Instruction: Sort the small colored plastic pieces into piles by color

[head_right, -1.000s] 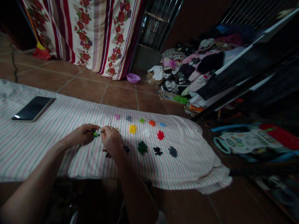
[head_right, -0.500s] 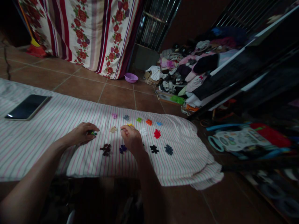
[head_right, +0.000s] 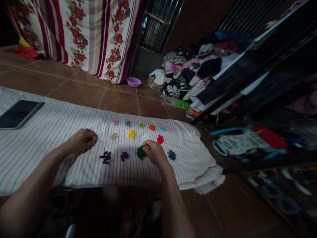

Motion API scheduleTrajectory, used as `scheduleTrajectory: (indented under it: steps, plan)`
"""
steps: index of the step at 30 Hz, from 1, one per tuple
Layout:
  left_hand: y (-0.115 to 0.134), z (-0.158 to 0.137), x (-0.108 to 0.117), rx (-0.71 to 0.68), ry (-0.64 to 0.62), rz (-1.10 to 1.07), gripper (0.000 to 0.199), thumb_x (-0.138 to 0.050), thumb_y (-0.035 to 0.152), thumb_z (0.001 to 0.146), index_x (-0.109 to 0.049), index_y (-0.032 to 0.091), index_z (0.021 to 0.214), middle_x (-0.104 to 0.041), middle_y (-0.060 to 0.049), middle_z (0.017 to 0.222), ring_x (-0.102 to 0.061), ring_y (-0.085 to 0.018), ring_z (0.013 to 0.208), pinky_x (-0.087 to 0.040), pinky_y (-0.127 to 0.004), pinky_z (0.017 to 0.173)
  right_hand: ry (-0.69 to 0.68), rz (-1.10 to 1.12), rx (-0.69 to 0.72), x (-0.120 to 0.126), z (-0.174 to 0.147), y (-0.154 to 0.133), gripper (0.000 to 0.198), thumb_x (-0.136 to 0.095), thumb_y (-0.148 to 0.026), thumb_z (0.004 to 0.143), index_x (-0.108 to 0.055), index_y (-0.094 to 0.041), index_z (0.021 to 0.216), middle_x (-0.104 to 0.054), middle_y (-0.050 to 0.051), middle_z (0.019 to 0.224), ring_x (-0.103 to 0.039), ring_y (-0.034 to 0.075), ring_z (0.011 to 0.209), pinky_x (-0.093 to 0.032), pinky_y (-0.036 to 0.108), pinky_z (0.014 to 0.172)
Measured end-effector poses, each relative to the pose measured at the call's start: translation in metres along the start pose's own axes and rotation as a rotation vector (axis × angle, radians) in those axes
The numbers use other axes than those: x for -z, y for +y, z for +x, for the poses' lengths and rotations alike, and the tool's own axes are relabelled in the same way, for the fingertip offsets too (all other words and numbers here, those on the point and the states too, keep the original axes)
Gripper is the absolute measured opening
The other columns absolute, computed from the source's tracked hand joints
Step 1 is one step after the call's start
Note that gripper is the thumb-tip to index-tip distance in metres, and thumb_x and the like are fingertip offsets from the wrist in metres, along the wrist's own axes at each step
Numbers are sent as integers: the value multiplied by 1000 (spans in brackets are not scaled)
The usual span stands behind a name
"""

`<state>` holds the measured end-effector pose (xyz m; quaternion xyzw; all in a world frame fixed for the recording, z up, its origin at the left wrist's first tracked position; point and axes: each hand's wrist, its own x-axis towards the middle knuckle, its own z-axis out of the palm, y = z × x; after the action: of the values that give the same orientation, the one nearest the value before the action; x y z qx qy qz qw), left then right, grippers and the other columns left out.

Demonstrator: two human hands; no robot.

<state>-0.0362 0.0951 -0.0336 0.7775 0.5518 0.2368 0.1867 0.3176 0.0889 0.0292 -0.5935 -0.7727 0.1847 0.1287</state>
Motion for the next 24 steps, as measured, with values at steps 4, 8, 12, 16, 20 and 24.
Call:
scheduleTrajectory:
  steps: [4,8,12,16,20,24]
  plan:
    - [-1,2,0,-13,-14,4,14,-56,26,72,-69,20,77,-68,-6,89,-60,-19,88,-46,-35,87,-70,-28,-13,0,-1,6,14,-54,-12,74,-65,-18,79,-62,-2,69,-56,12,66,-36,22,63]
    - [-1,3,1,-21,-28,13,15,-55,27,73,-68,20,76,-69,-6,88,-61,-19,85,-47,-34,85,-100,-63,-3,4,-3,8,15,-55,-11,74,-66,-19,79,-63,-2,70,-57,12,67,-36,22,63]
    - [0,3,2,-27,-4,25,14,-55,29,73,-67,21,75,-69,-4,87,-61,-18,83,-46,-34,83,-214,-76,-43,6,-9,10,17,-55,-9,71,-67,-19,78,-65,-1,69,-57,12,65,-36,22,61]
    - [0,3,1,-35,11,26,15,-54,30,73,-66,21,73,-69,-5,85,-61,-19,82,-45,-34,83,-290,-71,-77,4,-15,10,19,-55,-8,70,-68,-18,80,-67,1,73,-59,14,68,-38,22,62]
    - [-1,4,0,-40,10,34,14,-55,30,72,-66,21,73,-70,-5,84,-61,-19,84,-45,-33,82,-267,-81,-78,0,-16,11,21,-53,-7,70,-68,-18,80,-67,2,74,-59,14,69,-38,22,63]
    - [-3,4,-1,-36,11,58,14,-54,29,72,-65,22,73,-69,-3,84,-61,-18,85,-45,-31,83,-247,-43,-82,-3,-15,14,20,-52,-7,70,-67,-17,79,-67,2,74,-58,14,70,-38,22,63]
